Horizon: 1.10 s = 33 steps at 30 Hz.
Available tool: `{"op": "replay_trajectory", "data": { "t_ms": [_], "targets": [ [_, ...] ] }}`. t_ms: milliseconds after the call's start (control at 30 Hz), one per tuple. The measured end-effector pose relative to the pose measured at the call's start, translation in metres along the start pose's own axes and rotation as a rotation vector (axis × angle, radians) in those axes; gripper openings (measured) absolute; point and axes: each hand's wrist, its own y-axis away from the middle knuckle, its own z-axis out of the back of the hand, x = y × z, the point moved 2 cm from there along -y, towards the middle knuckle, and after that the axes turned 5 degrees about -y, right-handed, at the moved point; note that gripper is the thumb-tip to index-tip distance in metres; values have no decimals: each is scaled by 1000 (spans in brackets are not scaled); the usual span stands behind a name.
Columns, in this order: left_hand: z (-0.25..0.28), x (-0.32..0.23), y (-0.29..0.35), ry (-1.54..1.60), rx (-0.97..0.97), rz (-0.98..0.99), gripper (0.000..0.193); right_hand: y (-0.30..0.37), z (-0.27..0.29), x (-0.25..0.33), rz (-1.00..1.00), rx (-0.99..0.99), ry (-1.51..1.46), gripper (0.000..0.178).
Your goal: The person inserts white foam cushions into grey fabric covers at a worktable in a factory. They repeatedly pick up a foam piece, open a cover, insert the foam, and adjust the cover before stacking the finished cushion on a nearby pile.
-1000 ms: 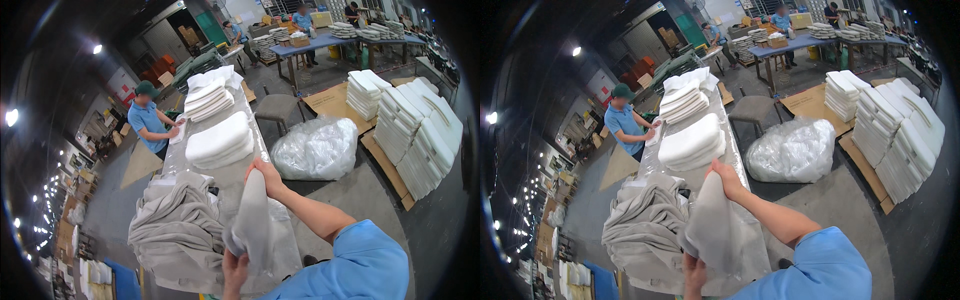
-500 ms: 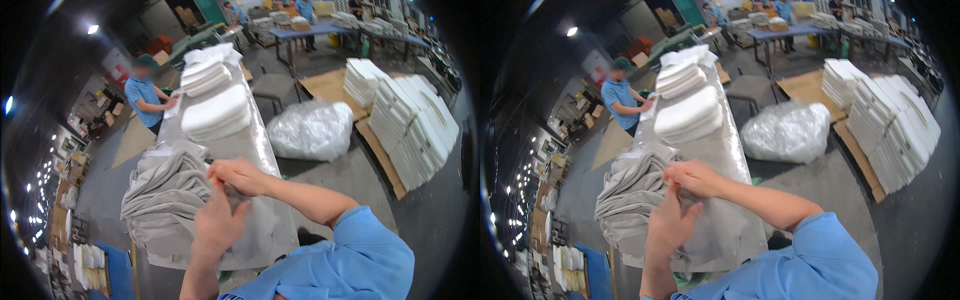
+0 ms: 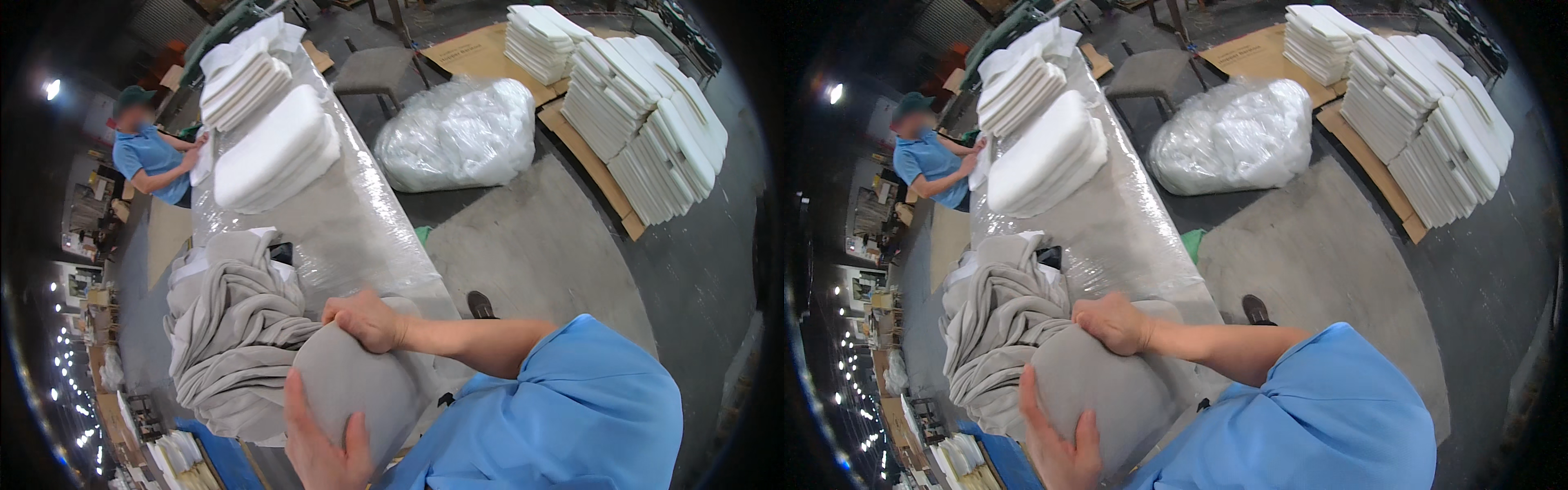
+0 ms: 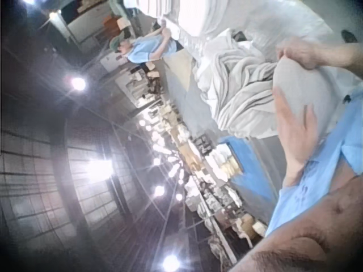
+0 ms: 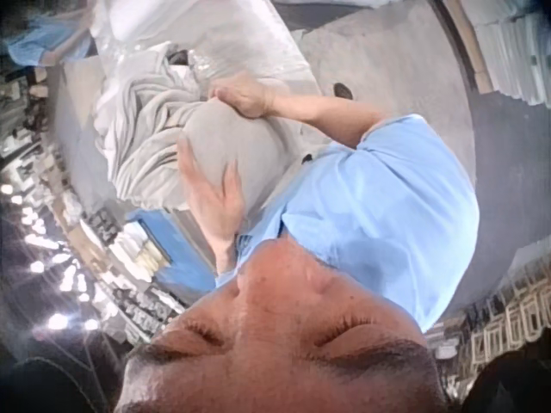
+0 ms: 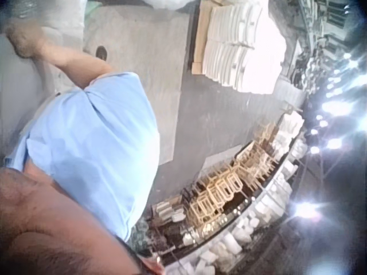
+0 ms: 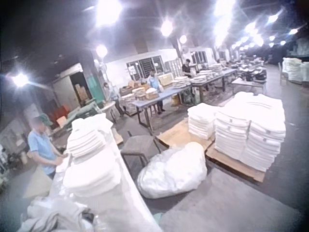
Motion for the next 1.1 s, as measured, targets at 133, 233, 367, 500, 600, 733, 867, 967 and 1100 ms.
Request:
{"op": "replay_trajectory", "data": {
  "t_ms": [133, 233, 367, 500, 600, 733, 867, 967, 1100],
  "targets": [
    [1, 10, 13, 61, -33, 145, 92, 19, -2, -18, -56, -2, 75, 35],
    [-1, 19, 35, 149, -5, 288, 96, 41, 4, -30, -95, -36, 163, 34],
    [-16, 43, 74, 294, -21, 292, 107, 73, 20, -53, -202, -44, 239, 31],
    [-41, 59, 119, 468, -105, 254, 115, 91, 34, -63, -247, -94, 290, 33],
    [-53, 52, 135, 576, -222, 303, 114, 100, 33, -67, -296, -131, 277, 35],
    [-60, 62, 161, 401, -191, 129, 110, 114, 42, -75, -355, -208, 243, 40],
    [-65, 62, 176, 303, -291, -110, 98, 131, 42, -85, -471, -326, 138, 47],
    [-72, 70, 190, 277, -421, -198, 86, 127, 32, -90, -488, -396, 85, 51],
    [-87, 78, 210, 249, -501, -79, 78, 129, 25, -105, -588, -463, 40, 57]
  ]
}}
